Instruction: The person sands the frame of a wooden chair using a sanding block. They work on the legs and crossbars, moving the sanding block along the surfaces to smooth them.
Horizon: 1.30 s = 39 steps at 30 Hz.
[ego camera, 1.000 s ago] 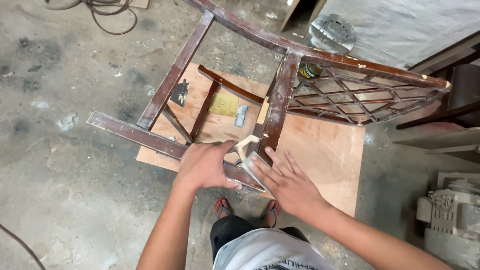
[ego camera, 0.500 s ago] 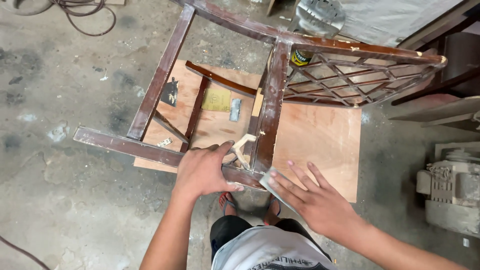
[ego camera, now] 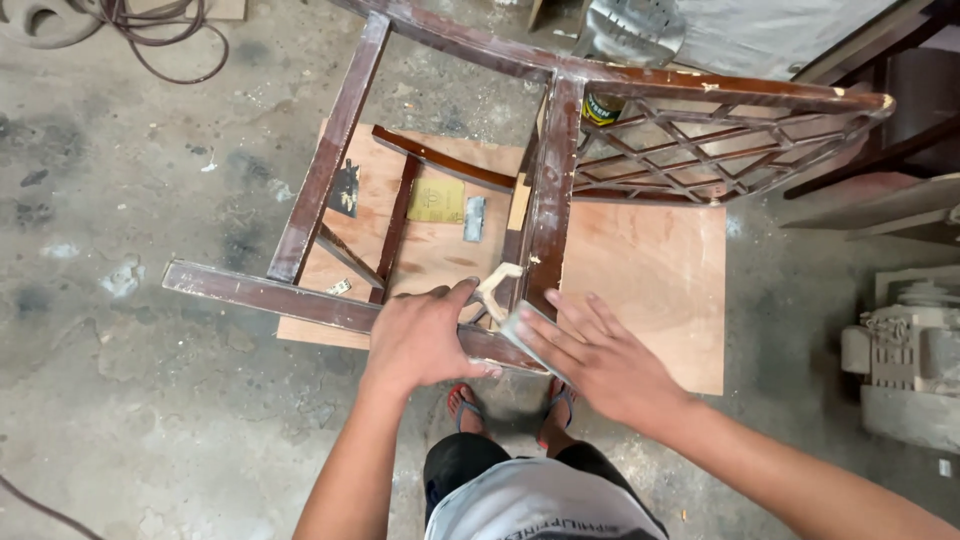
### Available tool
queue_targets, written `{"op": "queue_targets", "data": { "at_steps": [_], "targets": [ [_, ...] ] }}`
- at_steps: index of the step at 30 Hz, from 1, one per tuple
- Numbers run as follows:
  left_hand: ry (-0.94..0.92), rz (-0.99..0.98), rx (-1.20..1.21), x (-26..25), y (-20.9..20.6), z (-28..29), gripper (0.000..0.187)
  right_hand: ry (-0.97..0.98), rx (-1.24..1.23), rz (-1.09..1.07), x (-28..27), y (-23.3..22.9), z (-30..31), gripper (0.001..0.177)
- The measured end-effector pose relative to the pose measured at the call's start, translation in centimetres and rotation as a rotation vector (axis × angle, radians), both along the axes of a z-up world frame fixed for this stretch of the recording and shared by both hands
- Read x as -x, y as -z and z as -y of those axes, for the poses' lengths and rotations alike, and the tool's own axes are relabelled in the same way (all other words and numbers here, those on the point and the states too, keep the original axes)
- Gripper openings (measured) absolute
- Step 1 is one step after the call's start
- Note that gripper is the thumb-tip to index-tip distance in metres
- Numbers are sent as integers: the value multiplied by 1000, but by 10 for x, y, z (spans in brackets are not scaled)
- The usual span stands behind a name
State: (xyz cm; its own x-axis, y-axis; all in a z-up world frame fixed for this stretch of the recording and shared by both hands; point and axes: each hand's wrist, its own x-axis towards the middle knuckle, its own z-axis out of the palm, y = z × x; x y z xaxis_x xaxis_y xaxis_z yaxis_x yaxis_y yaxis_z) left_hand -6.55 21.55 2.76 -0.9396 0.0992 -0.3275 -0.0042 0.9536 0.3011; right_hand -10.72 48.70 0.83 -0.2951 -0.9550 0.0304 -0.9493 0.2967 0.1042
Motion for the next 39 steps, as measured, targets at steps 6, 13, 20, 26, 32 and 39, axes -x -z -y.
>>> {"op": "queue_targets", "data": {
  "at_steps": [6, 13, 20, 26, 32, 39],
  "targets": [
    [6, 14, 5, 2, -7, 0, 113, 9, -9, -97, -19, -38, -37, 85],
    [-6, 113, -101, 0, -19, 2, 101, 54, 45, 121, -15, 4, -11, 77],
    [5, -12, -1, 2, -4, 0, 113, 9, 24, -52, -14, 1, -4, 84],
    [-5, -29, -11, 0, -4, 0, 112, 63, 25, -115, -13, 11, 6, 87],
    [-6, 24, 1, 2, -7, 0, 112, 92, 40, -125, -17, 10, -2, 88],
    [2, -5, -9, 0, -9, 0, 121, 111, 24, -22, -50, -30, -32, 83]
  ]
}}
